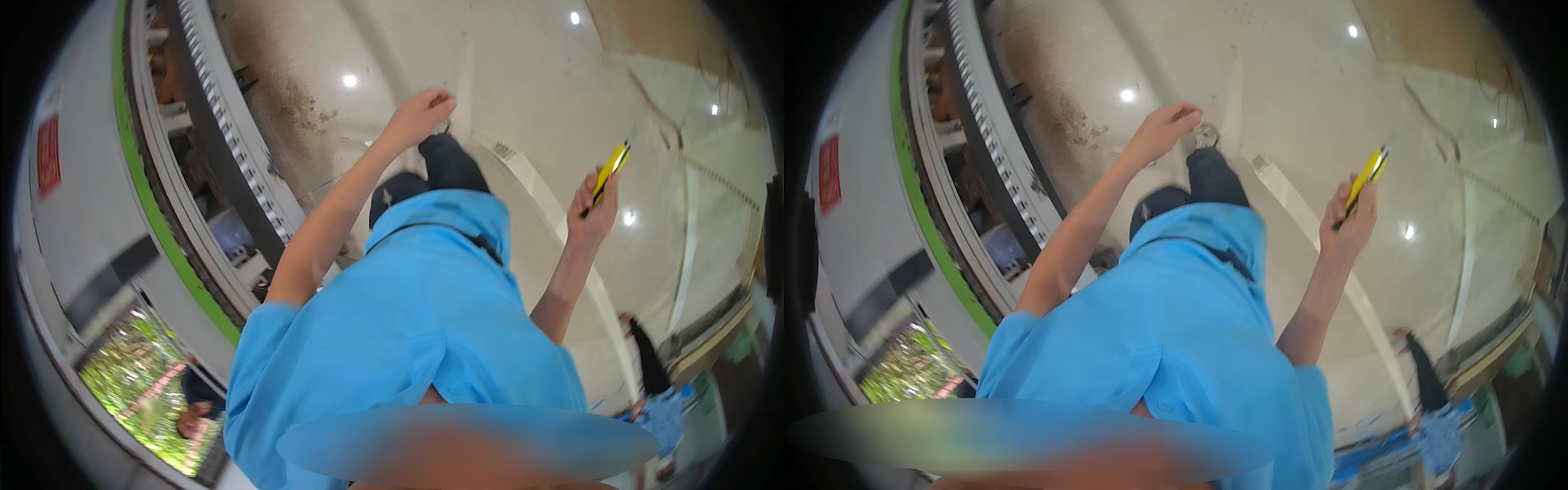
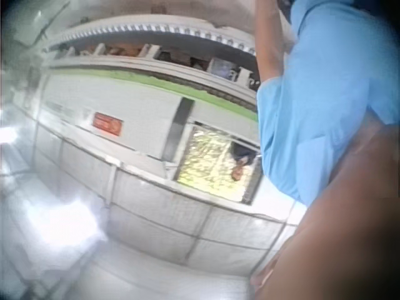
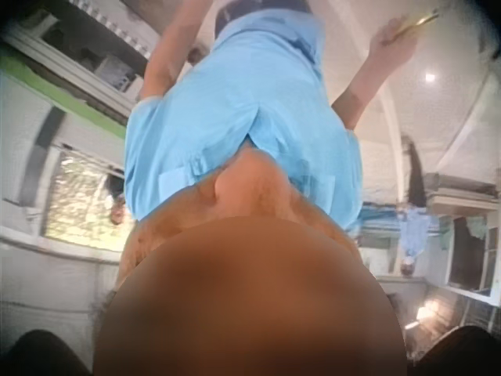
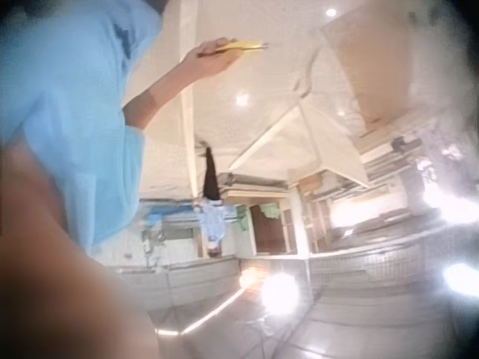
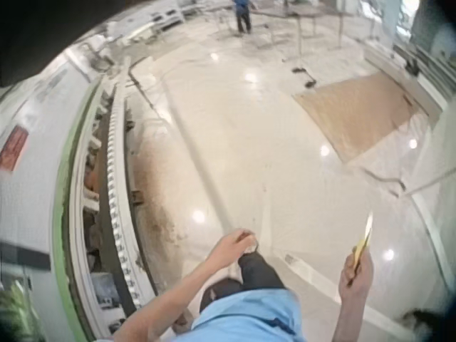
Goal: The person uses a utility knife to score and cut a large white board, then places it on a machine. They also handle a water bottle and a cloth, wiping the board surface before and after cutting.
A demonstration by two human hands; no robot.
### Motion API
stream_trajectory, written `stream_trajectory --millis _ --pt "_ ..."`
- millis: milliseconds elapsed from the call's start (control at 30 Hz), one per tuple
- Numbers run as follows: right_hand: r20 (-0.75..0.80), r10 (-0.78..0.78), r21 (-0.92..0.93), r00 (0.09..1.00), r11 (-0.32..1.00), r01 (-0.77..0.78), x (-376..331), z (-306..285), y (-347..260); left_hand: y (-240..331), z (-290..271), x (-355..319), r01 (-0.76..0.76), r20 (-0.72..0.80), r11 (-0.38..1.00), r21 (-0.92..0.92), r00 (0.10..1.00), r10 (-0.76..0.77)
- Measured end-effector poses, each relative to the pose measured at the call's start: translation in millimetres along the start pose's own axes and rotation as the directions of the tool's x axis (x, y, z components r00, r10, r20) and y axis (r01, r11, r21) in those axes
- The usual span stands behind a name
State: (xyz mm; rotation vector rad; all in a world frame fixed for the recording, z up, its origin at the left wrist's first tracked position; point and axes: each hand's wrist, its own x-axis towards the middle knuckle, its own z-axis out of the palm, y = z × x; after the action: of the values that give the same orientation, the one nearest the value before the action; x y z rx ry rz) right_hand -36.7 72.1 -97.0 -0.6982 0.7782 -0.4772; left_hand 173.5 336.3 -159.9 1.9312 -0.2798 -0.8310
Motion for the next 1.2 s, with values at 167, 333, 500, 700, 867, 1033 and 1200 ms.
stream_trajectory --millis 167,333,500,700,867,1033,1200 --pt "-0.13 -0.114 0.003 0.985 0.993 0.115 40 68 -3 59 -17 100 -0.072 0.272 0.973 0.219 0.962 0.01" --pt "-0.505 -0.42 -0.077 0.754 0.892 0.446 22 82 28 90 15 168 -0.488 0.796 0.836 0.25 0.596 0.11" --pt "-0.922 -0.38 -0.184 0.073 0.597 0.781 -52 108 113 116 73 180 -0.825 0.996 0.564 0.02 -0.032 -0.082" --pt "-0.839 0.143 -0.357 -0.525 0.584 0.729 -35 126 307 101 160 152 -0.848 0.902 0.512 -0.138 -0.321 -0.288" --pt "-0.73 0.621 0.048 -0.285 0.462 0.886 44 111 450 45 245 95 -0.832 0.871 0.461 -0.307 -0.441 -0.216" --pt "-0.666 0.741 0.175 -0.086 0.268 0.948 141 121 487 36 267 79 -0.825 0.804 0.097 -0.557 -0.564 -0.186" --pt "-0.483 0.874 0.035 -0.045 0.07 0.997 219 99 465 55 282 84 -0.926 0.898 0.346 -0.149 -0.273 -0.345"
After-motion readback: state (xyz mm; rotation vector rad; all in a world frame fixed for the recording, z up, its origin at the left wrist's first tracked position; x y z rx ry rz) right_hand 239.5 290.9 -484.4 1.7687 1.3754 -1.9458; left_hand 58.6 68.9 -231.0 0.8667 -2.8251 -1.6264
